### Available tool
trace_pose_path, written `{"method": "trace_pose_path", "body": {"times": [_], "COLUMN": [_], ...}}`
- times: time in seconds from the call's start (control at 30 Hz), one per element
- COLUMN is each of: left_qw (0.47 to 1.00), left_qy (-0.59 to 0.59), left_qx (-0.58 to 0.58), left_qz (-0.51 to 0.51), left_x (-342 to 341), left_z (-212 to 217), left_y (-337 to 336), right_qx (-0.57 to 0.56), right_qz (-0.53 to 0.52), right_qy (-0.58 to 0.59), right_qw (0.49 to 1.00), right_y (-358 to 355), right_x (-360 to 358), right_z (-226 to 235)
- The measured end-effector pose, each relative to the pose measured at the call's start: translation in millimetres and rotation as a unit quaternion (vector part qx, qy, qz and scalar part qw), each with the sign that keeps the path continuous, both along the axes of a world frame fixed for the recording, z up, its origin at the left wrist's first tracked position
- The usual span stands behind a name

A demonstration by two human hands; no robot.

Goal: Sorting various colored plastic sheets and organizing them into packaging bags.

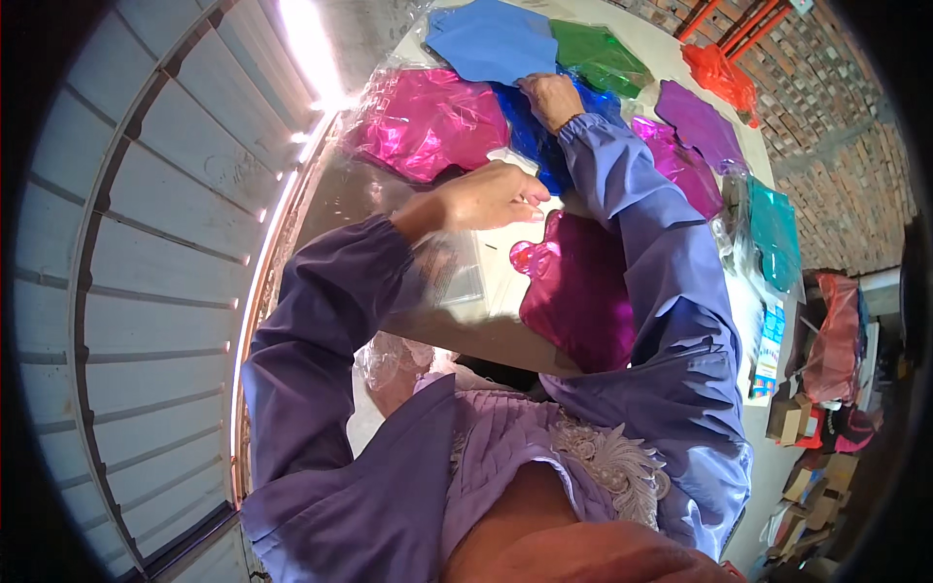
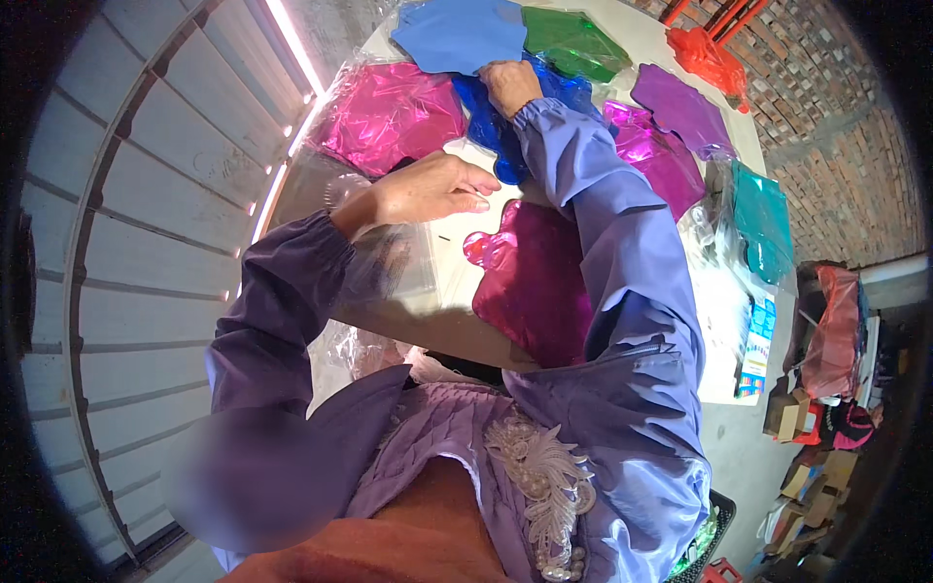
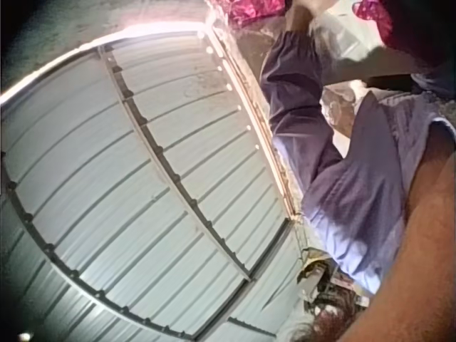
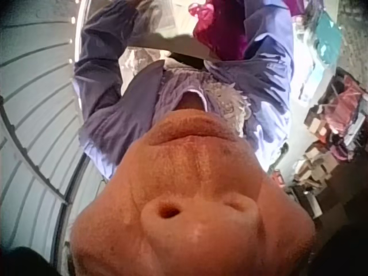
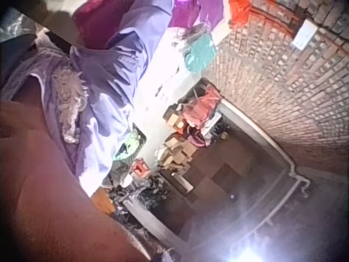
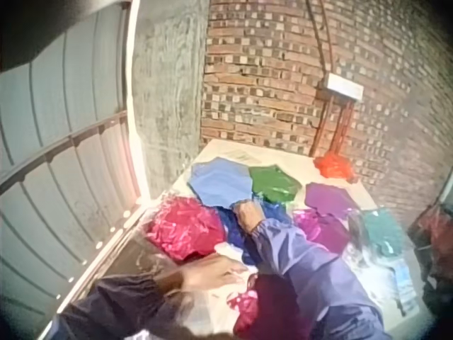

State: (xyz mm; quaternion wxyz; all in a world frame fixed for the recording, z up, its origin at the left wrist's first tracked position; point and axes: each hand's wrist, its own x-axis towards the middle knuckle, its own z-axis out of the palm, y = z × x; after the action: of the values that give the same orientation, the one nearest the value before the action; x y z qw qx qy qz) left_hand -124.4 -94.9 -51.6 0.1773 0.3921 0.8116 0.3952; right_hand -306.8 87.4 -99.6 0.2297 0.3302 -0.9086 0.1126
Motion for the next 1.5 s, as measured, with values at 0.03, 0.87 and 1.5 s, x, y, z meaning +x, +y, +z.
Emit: {"method": "trace_pose_path", "body": {"times": [0.03,0.87,1.5], "left_qw": [1.0,0.915,0.892], "left_qy": [0.005,0.308,0.235], "left_qx": [0.016,-0.05,-0.204], "left_qz": [0.01,0.255,0.328], "left_x": [-3,-112,-206], "left_z": [0,-25,-48], "left_y": [0,-5,20], "right_qx": [-0.031,-0.206,-0.333], "right_qz": [-0.001,0.07,0.229], "right_qy": [0.004,-0.267,-0.254], "right_qw": [0.999,0.939,0.879], "right_y": [2,14,-4], "right_x": [-1,-32,-12], "right_z": [-1,6,63]}}
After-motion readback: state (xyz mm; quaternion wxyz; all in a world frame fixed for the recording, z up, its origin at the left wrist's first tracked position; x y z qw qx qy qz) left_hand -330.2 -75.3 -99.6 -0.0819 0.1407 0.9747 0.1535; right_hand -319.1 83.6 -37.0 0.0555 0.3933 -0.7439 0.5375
